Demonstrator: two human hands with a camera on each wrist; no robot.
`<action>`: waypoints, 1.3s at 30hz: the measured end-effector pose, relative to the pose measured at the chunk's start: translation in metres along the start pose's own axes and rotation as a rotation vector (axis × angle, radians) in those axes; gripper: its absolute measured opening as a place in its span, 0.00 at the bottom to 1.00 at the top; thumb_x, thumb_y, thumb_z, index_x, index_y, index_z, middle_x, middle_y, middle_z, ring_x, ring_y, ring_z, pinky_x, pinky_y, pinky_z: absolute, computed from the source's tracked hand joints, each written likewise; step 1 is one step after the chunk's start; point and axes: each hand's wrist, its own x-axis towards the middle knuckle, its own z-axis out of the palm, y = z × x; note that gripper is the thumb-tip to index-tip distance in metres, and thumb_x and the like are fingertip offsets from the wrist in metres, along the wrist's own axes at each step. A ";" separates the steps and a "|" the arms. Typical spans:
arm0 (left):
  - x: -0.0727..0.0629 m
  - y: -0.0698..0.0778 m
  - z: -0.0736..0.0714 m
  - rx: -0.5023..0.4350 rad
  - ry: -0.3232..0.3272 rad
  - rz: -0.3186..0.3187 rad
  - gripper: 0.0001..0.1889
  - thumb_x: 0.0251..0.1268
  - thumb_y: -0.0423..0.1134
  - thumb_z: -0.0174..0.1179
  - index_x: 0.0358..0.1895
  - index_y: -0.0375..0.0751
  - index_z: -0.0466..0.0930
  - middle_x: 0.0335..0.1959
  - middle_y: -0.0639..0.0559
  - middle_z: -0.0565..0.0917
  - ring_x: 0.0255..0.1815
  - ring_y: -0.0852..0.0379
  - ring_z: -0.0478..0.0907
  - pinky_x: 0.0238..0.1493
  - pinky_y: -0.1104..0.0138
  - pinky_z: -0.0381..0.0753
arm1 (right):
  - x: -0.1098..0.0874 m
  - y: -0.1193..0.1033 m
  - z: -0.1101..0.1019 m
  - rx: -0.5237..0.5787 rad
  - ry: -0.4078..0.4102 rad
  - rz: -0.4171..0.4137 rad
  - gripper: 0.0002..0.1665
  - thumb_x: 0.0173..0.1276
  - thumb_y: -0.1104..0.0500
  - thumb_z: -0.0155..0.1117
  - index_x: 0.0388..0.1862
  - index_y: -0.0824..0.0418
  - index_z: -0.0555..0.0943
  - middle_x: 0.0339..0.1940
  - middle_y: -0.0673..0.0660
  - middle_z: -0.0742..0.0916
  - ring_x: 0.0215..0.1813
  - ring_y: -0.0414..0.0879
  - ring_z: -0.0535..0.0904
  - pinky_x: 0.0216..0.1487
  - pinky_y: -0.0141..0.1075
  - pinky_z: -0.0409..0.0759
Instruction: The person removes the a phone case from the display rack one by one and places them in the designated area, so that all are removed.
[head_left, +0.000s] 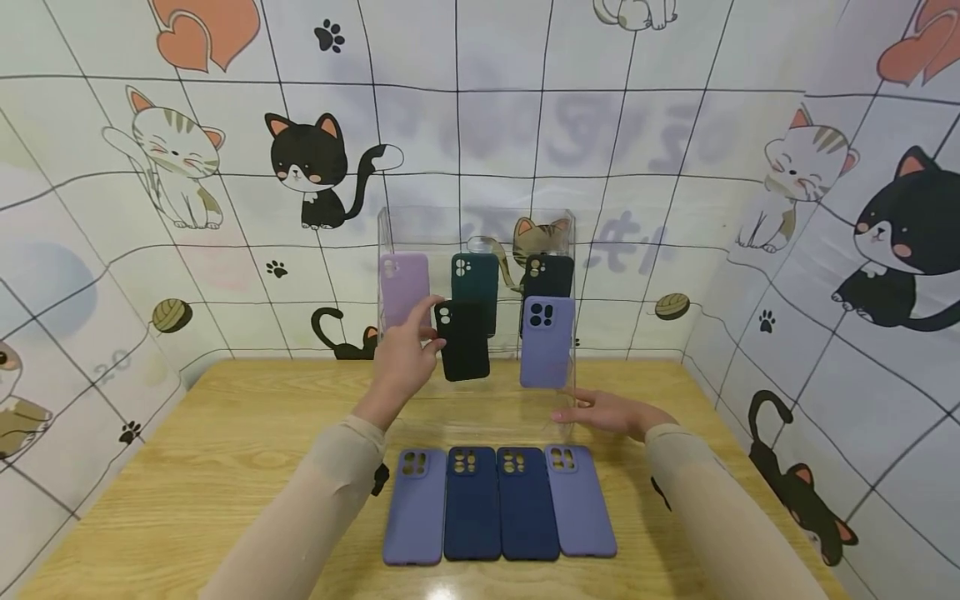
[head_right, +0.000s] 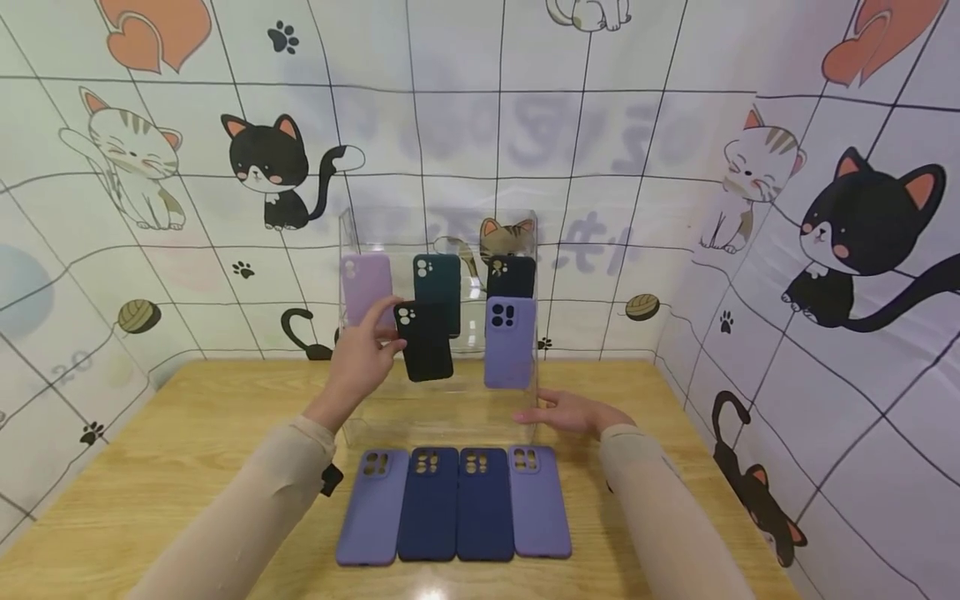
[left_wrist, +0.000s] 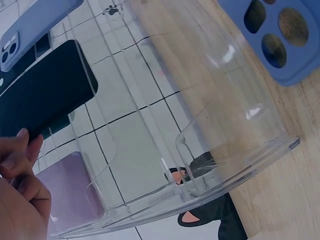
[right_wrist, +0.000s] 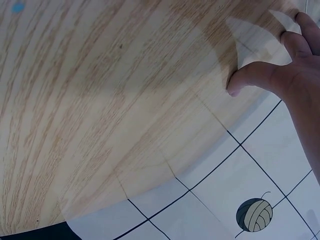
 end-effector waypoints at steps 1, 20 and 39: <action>-0.001 0.000 -0.001 -0.009 0.020 -0.011 0.34 0.71 0.35 0.70 0.76 0.63 0.70 0.45 0.46 0.94 0.12 0.54 0.69 0.16 0.66 0.59 | 0.000 0.000 0.001 0.001 -0.001 0.002 0.61 0.68 0.21 0.61 0.90 0.46 0.54 0.88 0.67 0.60 0.88 0.71 0.53 0.80 0.72 0.58; -0.035 -0.007 -0.052 -0.178 0.067 -0.192 0.37 0.69 0.30 0.68 0.79 0.55 0.68 0.42 0.37 0.93 0.34 0.42 0.90 0.28 0.62 0.75 | 0.001 -0.001 0.000 0.006 -0.006 -0.018 0.59 0.69 0.22 0.62 0.90 0.43 0.55 0.89 0.66 0.60 0.88 0.70 0.54 0.79 0.71 0.59; -0.072 -0.037 -0.089 -0.193 -0.177 -0.389 0.39 0.69 0.26 0.68 0.80 0.50 0.65 0.50 0.32 0.90 0.53 0.40 0.88 0.37 0.62 0.79 | 0.000 0.000 -0.001 0.026 -0.004 0.001 0.59 0.69 0.22 0.63 0.90 0.44 0.54 0.90 0.65 0.59 0.88 0.70 0.53 0.80 0.70 0.59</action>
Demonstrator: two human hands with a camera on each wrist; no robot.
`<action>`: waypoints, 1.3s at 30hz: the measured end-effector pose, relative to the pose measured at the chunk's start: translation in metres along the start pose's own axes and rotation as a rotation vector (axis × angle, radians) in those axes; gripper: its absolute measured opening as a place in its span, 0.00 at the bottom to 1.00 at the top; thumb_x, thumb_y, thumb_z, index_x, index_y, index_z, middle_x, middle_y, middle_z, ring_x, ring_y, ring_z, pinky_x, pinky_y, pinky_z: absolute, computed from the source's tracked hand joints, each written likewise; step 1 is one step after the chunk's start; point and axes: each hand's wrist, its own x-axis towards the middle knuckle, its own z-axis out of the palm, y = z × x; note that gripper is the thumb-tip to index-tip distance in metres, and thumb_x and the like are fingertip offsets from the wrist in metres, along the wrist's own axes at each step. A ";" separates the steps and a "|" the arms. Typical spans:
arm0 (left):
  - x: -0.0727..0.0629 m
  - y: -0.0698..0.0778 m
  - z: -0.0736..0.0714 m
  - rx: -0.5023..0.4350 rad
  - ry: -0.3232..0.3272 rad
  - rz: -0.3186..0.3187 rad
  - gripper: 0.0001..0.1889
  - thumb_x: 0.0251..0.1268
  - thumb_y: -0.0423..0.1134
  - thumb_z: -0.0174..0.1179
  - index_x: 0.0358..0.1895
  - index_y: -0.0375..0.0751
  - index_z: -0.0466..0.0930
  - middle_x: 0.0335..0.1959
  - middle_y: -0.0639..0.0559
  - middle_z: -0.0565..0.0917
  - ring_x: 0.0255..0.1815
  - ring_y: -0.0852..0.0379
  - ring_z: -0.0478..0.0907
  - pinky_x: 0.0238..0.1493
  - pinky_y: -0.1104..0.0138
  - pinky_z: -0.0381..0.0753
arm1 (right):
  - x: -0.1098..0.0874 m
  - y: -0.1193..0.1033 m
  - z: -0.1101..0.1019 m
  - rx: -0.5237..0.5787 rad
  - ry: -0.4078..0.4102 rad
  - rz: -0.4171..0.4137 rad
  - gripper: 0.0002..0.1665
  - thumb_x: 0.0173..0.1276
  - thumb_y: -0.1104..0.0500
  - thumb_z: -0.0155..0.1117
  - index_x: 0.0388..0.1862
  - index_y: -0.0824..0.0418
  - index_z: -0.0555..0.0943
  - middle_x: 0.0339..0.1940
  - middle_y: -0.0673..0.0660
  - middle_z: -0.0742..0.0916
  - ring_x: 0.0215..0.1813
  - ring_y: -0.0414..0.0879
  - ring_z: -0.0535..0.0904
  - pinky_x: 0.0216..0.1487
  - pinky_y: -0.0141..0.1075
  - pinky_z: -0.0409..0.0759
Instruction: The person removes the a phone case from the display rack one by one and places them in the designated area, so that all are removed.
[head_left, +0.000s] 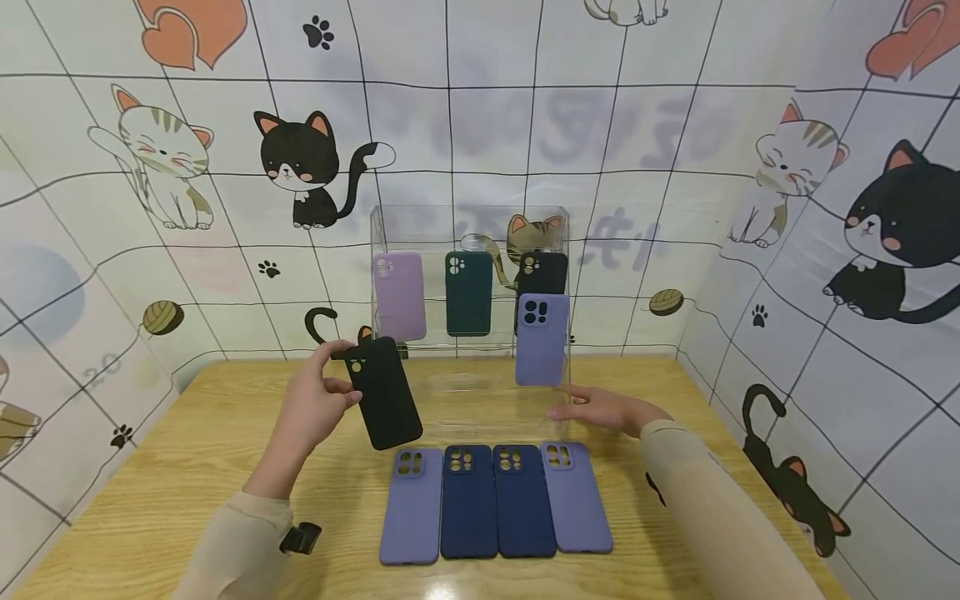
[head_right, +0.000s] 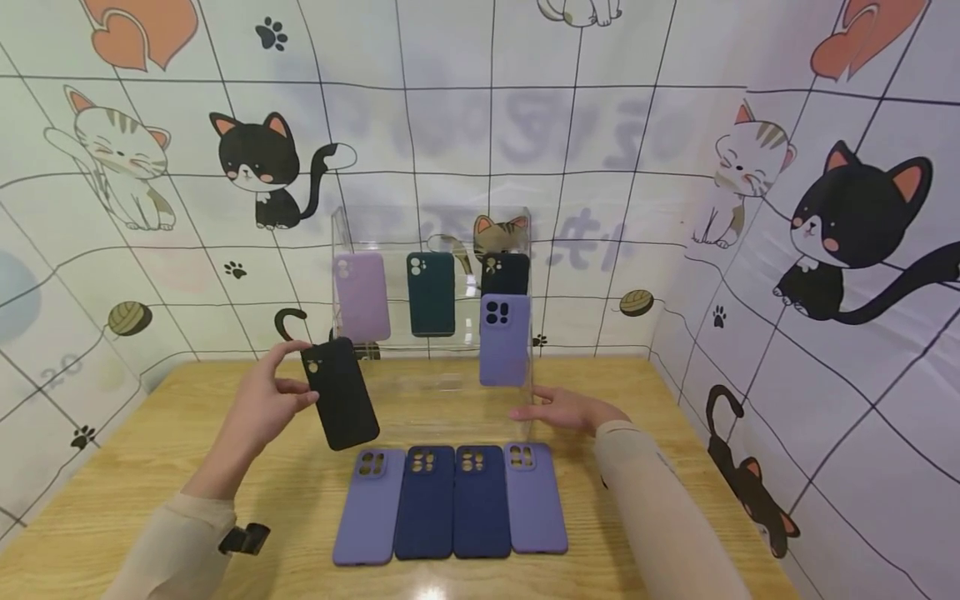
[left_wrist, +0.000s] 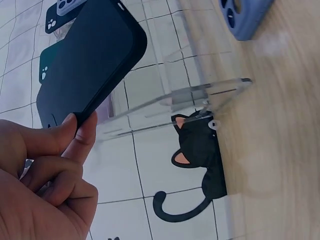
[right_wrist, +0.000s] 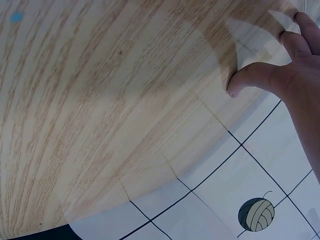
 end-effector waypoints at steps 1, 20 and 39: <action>-0.002 -0.002 -0.001 0.007 -0.009 -0.010 0.39 0.69 0.26 0.68 0.80 0.51 0.65 0.50 0.32 0.90 0.52 0.40 0.88 0.37 0.62 0.79 | 0.000 0.000 0.000 0.001 -0.001 0.001 0.59 0.69 0.22 0.63 0.90 0.44 0.54 0.89 0.65 0.59 0.88 0.70 0.53 0.80 0.70 0.59; -0.025 -0.040 -0.013 0.075 -0.120 -0.078 0.38 0.67 0.24 0.67 0.79 0.47 0.66 0.45 0.34 0.91 0.45 0.46 0.90 0.32 0.60 0.77 | -0.001 0.000 -0.001 -0.012 -0.005 0.001 0.60 0.69 0.21 0.61 0.90 0.44 0.53 0.90 0.65 0.58 0.88 0.70 0.52 0.80 0.71 0.58; -0.027 -0.079 -0.011 0.173 -0.312 -0.148 0.37 0.56 0.20 0.67 0.73 0.39 0.74 0.23 0.51 0.76 0.19 0.58 0.60 0.24 0.65 0.64 | 0.000 0.001 -0.001 -0.009 -0.012 0.012 0.62 0.67 0.20 0.61 0.90 0.44 0.53 0.90 0.65 0.58 0.88 0.70 0.52 0.80 0.71 0.58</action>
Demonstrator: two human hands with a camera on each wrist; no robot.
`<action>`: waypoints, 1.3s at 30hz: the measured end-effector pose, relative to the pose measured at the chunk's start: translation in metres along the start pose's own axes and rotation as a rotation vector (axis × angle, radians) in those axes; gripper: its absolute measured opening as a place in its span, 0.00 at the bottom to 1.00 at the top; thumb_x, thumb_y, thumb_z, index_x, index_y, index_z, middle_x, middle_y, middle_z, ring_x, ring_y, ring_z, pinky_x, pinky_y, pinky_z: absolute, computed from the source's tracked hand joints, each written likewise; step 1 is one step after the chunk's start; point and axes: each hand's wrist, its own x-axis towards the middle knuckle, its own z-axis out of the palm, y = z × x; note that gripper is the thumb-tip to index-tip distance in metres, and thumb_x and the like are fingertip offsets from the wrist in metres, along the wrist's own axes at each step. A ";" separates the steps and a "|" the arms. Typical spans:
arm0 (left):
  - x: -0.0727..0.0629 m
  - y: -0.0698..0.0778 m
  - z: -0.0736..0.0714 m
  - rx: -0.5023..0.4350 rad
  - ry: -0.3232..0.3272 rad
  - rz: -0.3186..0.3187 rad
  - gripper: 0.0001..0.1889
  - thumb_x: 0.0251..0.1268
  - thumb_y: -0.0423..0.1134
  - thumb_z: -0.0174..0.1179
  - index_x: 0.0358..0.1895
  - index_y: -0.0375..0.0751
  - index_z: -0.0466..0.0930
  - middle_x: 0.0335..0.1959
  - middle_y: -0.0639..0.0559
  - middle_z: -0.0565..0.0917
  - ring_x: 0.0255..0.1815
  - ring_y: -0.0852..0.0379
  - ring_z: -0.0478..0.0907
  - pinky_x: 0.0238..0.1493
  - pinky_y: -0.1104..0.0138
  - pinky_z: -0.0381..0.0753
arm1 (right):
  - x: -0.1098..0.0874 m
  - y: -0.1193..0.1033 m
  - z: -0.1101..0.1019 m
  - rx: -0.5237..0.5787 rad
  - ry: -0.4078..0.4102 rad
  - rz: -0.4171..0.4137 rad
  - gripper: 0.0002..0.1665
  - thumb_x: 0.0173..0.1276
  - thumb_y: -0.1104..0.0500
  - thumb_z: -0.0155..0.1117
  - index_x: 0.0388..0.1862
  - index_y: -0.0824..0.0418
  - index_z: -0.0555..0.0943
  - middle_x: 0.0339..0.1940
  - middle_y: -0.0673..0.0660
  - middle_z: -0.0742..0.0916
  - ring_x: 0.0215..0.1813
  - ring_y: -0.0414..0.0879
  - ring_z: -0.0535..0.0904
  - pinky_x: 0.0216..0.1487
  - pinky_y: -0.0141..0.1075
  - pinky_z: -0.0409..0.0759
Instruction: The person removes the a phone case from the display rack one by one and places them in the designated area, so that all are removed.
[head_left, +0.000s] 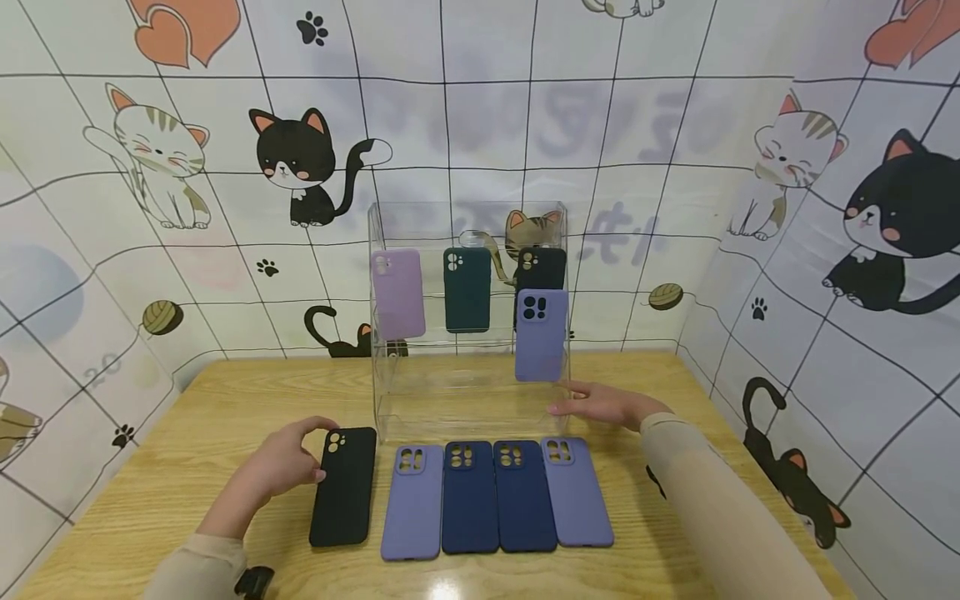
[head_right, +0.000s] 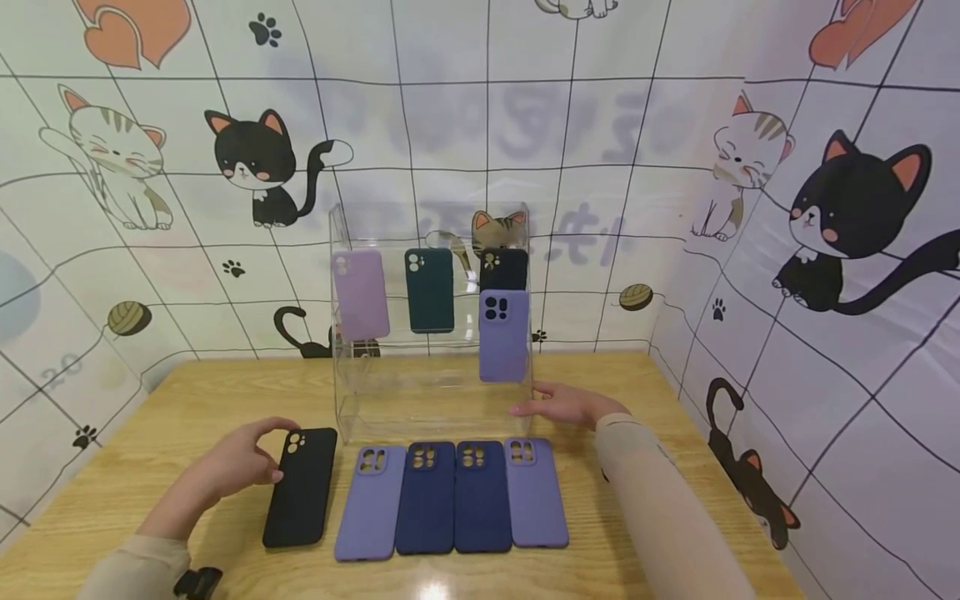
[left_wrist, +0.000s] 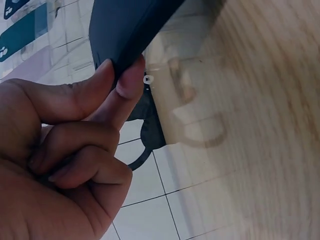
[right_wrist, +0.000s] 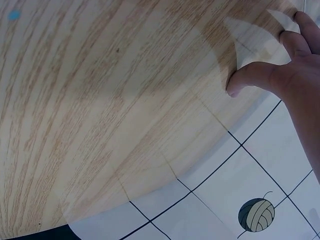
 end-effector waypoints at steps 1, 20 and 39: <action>0.001 -0.001 0.001 0.012 -0.001 0.004 0.37 0.55 0.19 0.67 0.72 0.38 0.75 0.27 0.47 0.79 0.18 0.58 0.59 0.24 0.65 0.63 | 0.000 0.000 0.000 0.000 0.001 0.000 0.62 0.67 0.20 0.61 0.90 0.44 0.53 0.90 0.65 0.58 0.88 0.70 0.52 0.80 0.71 0.57; 0.011 -0.003 0.014 0.099 -0.063 -0.003 0.35 0.53 0.20 0.68 0.69 0.34 0.79 0.72 0.19 0.72 0.23 0.55 0.62 0.28 0.62 0.69 | -0.001 -0.001 -0.001 0.001 0.000 0.002 0.61 0.67 0.20 0.61 0.90 0.44 0.53 0.90 0.65 0.57 0.88 0.70 0.51 0.80 0.71 0.57; 0.013 0.011 0.021 0.197 -0.087 -0.006 0.33 0.54 0.26 0.75 0.68 0.32 0.80 0.57 0.27 0.85 0.35 0.48 0.75 0.39 0.56 0.76 | -0.001 0.000 0.000 0.009 0.001 -0.007 0.60 0.68 0.21 0.62 0.90 0.44 0.54 0.89 0.64 0.59 0.88 0.70 0.53 0.80 0.71 0.59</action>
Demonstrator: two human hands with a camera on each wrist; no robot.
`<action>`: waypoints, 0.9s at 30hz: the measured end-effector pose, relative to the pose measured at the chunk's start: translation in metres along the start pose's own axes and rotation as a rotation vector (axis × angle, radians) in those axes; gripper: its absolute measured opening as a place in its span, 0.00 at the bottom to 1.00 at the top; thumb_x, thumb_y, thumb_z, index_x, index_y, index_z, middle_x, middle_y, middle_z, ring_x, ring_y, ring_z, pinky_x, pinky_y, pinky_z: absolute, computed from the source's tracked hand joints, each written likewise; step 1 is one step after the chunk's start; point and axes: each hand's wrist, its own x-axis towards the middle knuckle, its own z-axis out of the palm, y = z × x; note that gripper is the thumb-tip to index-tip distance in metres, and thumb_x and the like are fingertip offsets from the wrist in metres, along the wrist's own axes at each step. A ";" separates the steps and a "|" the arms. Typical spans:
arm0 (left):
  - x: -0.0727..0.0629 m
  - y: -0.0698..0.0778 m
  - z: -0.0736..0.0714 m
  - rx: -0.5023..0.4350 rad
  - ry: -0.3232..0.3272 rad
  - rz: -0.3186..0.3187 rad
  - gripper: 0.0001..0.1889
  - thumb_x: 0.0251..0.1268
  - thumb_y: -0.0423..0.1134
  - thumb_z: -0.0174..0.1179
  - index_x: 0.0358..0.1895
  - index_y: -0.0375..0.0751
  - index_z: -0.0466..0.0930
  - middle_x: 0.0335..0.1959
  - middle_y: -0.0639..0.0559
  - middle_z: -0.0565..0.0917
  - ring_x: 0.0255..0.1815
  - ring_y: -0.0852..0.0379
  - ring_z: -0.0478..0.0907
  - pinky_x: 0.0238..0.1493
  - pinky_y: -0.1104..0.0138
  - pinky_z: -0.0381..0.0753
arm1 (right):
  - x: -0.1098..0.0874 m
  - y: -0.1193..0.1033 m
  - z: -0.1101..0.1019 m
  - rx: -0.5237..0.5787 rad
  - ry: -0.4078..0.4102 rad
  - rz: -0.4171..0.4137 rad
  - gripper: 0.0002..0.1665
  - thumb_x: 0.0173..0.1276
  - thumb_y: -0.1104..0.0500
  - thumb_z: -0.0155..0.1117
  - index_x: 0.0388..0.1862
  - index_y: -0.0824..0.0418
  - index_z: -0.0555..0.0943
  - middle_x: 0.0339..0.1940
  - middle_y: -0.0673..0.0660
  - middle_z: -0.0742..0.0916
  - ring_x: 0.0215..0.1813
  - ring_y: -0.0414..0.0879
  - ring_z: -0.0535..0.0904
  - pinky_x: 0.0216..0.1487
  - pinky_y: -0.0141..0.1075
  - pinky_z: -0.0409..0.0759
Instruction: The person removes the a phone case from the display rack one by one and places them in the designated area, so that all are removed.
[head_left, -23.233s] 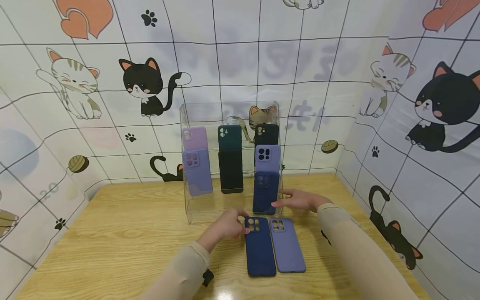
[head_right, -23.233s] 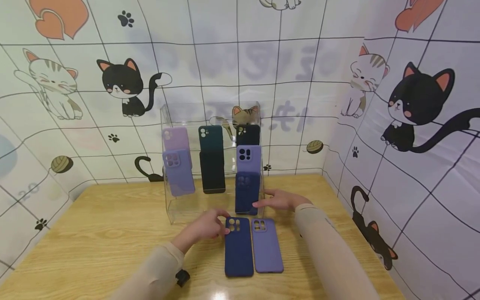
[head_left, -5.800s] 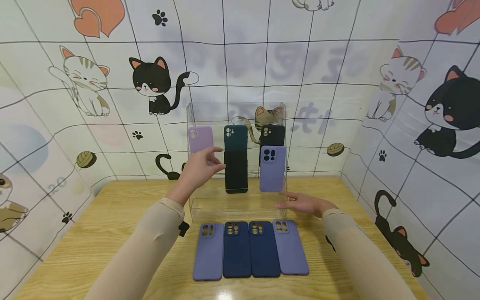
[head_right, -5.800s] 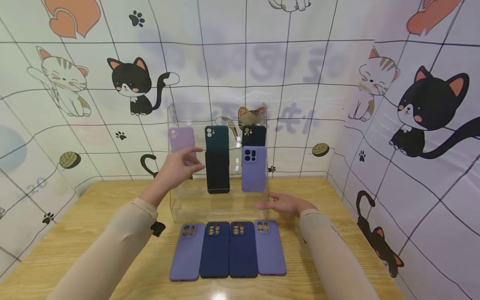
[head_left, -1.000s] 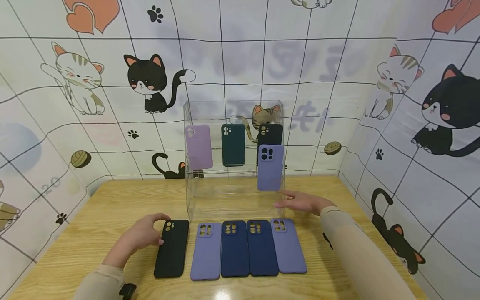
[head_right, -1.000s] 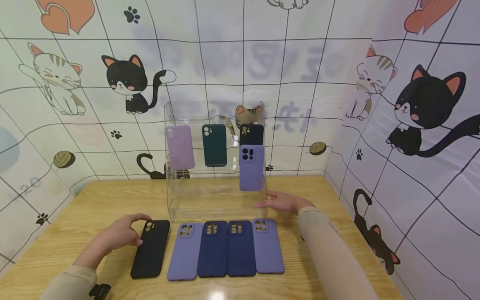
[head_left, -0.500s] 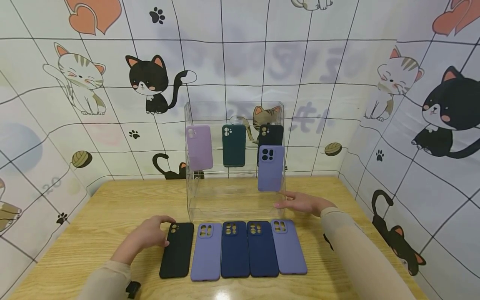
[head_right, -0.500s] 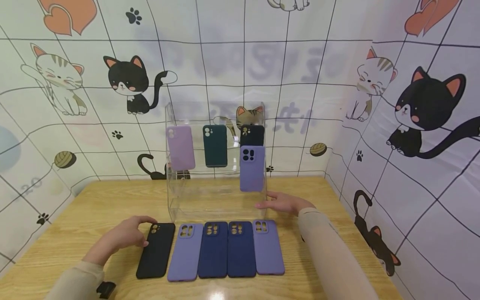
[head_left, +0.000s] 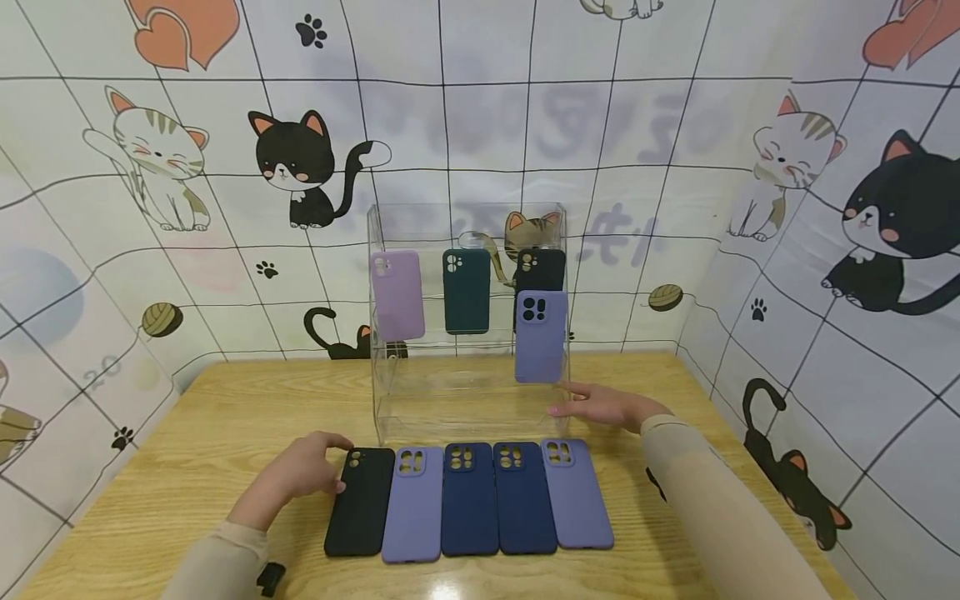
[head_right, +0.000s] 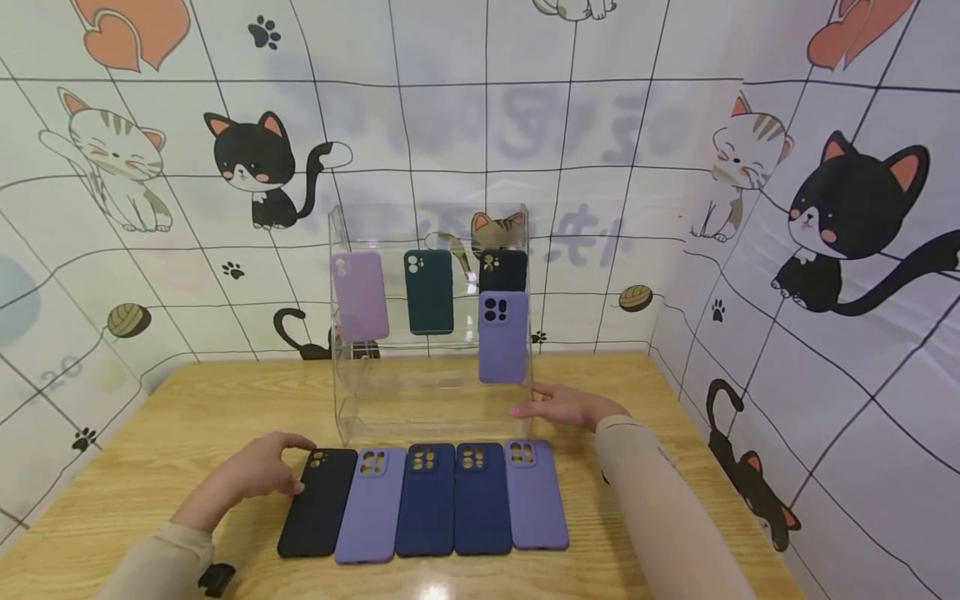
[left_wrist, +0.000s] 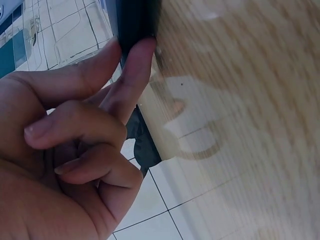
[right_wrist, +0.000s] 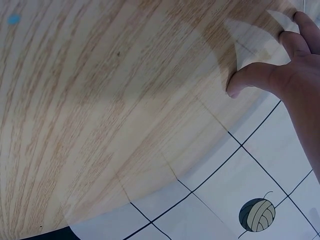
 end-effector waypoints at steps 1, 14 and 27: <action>0.000 0.001 0.000 0.000 -0.002 -0.008 0.33 0.54 0.26 0.75 0.68 0.32 0.80 0.55 0.29 0.86 0.33 0.50 0.75 0.37 0.57 0.76 | 0.000 0.000 0.000 0.002 0.000 0.001 0.60 0.68 0.21 0.62 0.90 0.44 0.54 0.89 0.64 0.59 0.88 0.70 0.53 0.80 0.71 0.59; -0.003 0.001 -0.003 0.000 0.003 -0.061 0.33 0.55 0.29 0.78 0.67 0.33 0.82 0.45 0.40 0.88 0.26 0.52 0.76 0.27 0.64 0.76 | 0.001 0.001 0.000 -0.004 0.004 -0.002 0.61 0.67 0.21 0.62 0.90 0.45 0.54 0.89 0.65 0.59 0.88 0.70 0.54 0.80 0.71 0.59; -0.001 0.012 -0.019 -0.024 0.015 -0.002 0.32 0.54 0.31 0.77 0.66 0.37 0.84 0.50 0.37 0.90 0.27 0.53 0.70 0.28 0.62 0.72 | -0.001 0.000 0.001 0.008 0.009 0.010 0.62 0.67 0.21 0.63 0.90 0.46 0.54 0.89 0.65 0.58 0.88 0.70 0.53 0.80 0.70 0.59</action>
